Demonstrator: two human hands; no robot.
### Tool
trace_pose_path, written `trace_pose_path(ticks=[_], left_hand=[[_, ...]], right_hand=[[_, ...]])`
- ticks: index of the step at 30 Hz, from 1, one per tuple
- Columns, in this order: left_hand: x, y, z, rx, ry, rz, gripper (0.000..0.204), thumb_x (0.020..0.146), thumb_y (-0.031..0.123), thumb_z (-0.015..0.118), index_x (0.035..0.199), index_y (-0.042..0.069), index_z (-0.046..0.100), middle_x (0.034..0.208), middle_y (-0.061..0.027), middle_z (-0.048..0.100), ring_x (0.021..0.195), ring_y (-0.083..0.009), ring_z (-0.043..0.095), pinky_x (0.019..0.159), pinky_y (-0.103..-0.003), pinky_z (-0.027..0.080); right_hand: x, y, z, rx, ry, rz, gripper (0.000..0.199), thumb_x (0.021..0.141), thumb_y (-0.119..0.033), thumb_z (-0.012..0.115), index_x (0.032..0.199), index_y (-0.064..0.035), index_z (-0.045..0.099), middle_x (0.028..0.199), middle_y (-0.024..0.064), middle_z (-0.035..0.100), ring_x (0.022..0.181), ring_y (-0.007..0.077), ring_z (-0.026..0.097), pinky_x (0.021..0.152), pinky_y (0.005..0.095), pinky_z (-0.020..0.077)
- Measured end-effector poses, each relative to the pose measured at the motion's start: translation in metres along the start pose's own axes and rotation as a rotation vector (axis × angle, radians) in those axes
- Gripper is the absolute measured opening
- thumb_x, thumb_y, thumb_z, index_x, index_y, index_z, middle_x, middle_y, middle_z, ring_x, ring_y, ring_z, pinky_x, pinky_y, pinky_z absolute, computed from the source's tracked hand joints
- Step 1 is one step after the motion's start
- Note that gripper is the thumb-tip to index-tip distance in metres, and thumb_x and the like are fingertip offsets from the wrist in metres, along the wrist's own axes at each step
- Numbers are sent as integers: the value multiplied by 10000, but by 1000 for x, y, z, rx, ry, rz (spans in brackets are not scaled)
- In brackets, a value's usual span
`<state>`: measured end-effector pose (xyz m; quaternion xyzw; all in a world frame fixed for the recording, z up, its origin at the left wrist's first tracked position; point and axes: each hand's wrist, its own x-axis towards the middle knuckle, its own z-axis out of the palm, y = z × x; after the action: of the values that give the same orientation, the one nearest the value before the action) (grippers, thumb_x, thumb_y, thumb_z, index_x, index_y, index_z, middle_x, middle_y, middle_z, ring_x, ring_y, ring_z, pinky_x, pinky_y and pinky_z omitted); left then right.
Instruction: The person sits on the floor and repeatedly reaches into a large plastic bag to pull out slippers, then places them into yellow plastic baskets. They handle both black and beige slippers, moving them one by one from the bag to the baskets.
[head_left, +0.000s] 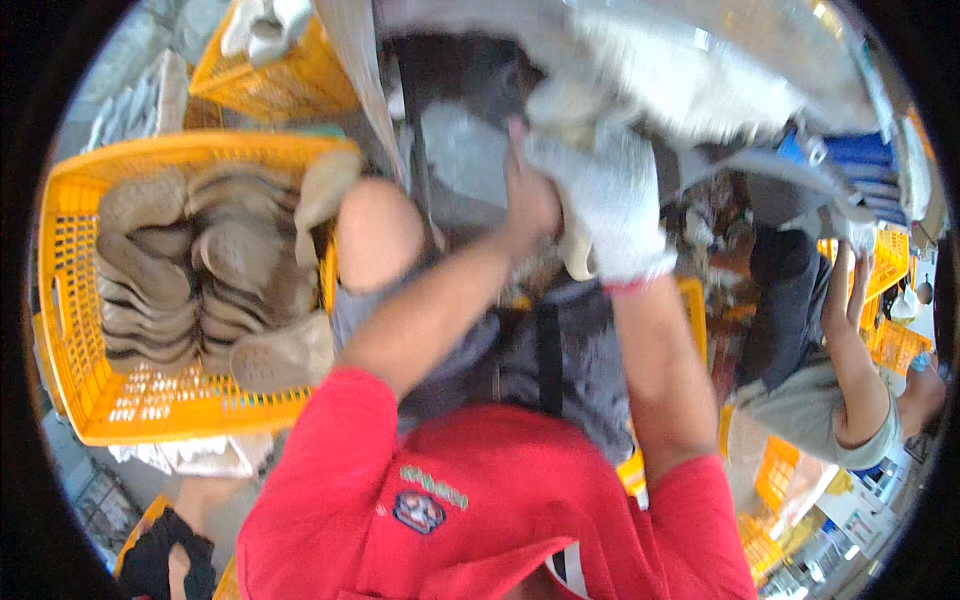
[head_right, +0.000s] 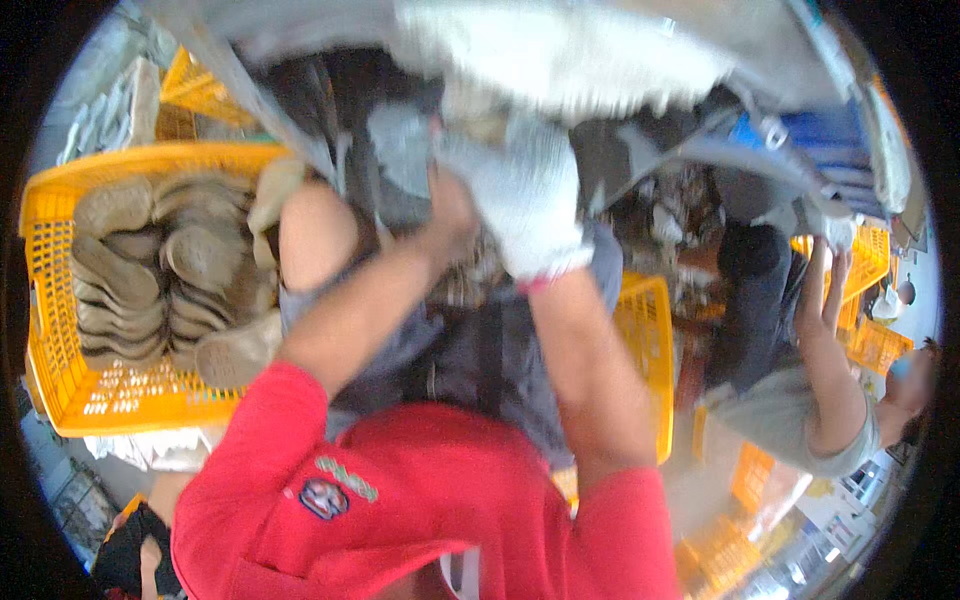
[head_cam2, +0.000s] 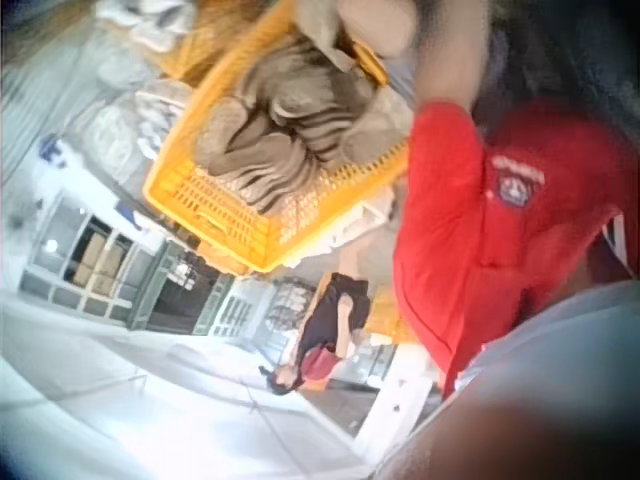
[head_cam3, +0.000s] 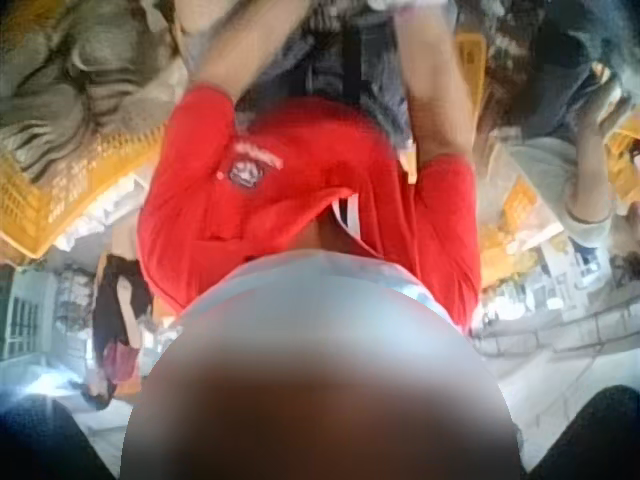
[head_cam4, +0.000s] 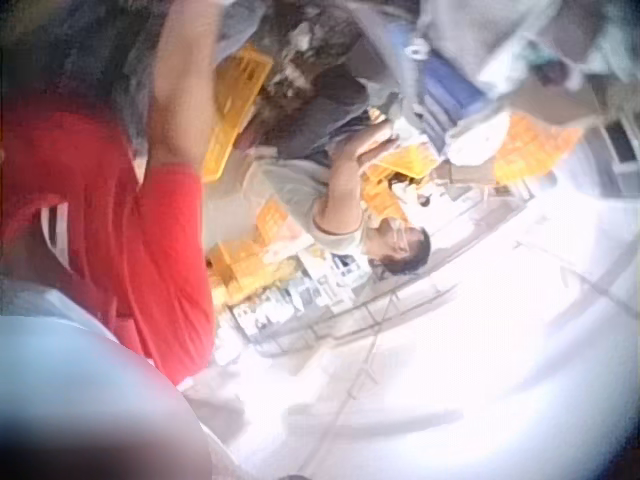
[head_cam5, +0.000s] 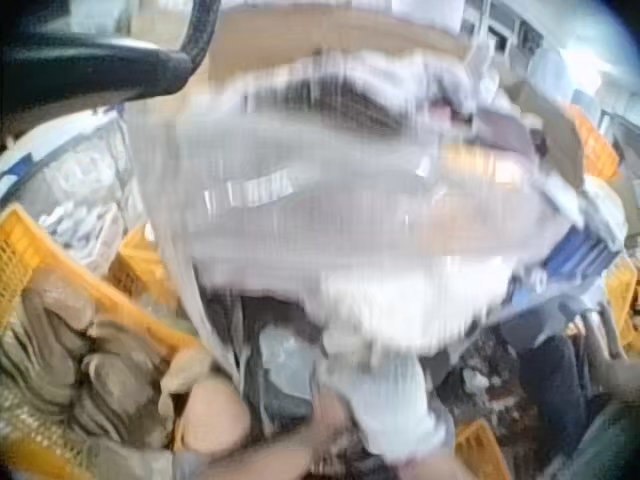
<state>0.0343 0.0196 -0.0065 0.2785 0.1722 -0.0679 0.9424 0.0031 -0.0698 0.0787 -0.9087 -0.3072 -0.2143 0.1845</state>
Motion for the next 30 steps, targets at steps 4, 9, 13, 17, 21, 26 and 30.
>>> trace_pose_path(ticks=[4, 9, 13, 17, 21, 26, 30], left_hand=[[23, -19, -18, 139, 111, -307, 648, 1096, 558, 264, 1229, 39, 628, 1039, -169, 702, 897, -297, 705, 847, -450, 596], [64, -19, -11, -78, 97, -364, 407, 1048, 357, 463, 1204, 32, 652, 1021, -136, 687, 899, -313, 684, 774, -470, 603], [-18, 27, -22, 740, -31, -304, 520, 1043, 422, 563, 1337, -3, 622, 1217, -188, 682, 1166, -277, 624, 1001, -451, 491], [-109, 108, -129, 1146, -104, 518, 611, 903, 335, 792, 1372, -10, 608, 1282, -246, 672, 1251, -344, 614, 1089, -418, 458], [-97, 186, -258, 1777, 288, 968, 516, 931, 181, 739, 1389, 3, 579, 1236, -232, 704, 1177, -402, 668, 1042, -460, 513], [-129, 264, -218, 1422, 517, 696, 308, 1045, 219, 586, 1257, -1, 623, 1082, -266, 709, 1022, -466, 677, 880, -469, 557], [-213, 271, -76, 1979, 149, 706, 231, 844, 226, 684, 986, 48, 726, 863, -227, 720, 820, -398, 719, 712, -481, 575]], right_hand=[[-20, -37, -49, 436, -424, 649, 427, 791, -218, 838, 1119, -8, 663, 978, 98, 707, 871, 219, 686, 807, 326, 540], [-20, -14, -34, 91, -492, 143, 373, 833, -193, 783, 1126, 7, 667, 1012, 117, 713, 924, 244, 689, 846, 350, 540], [-73, -40, -93, 437, -458, 624, 390, 851, -171, 767, 1158, 49, 672, 1033, 138, 732, 943, 231, 680, 882, 354, 525], [-205, -15, -135, 346, -298, 1096, 324, 902, -102, 719, 1158, 87, 659, 1012, 144, 732, 913, 192, 631, 868, 352, 516], [-302, 20, -149, 75, -863, 1067, 427, 873, -92, 742, 1251, 89, 665, 1208, 212, 721, 1084, 300, 699, 936, 379, 542], [-267, 18, -117, 88, -413, 617, 620, 917, -340, 759, 1414, 5, 621, 1282, 209, 720, 1139, 274, 725, 996, 329, 567], [-175, -26, -78, 721, -171, 591, 583, 1001, -263, 700, 1434, 89, 533, 1506, 231, 526, 1324, 310, 568, 1112, 426, 452]])
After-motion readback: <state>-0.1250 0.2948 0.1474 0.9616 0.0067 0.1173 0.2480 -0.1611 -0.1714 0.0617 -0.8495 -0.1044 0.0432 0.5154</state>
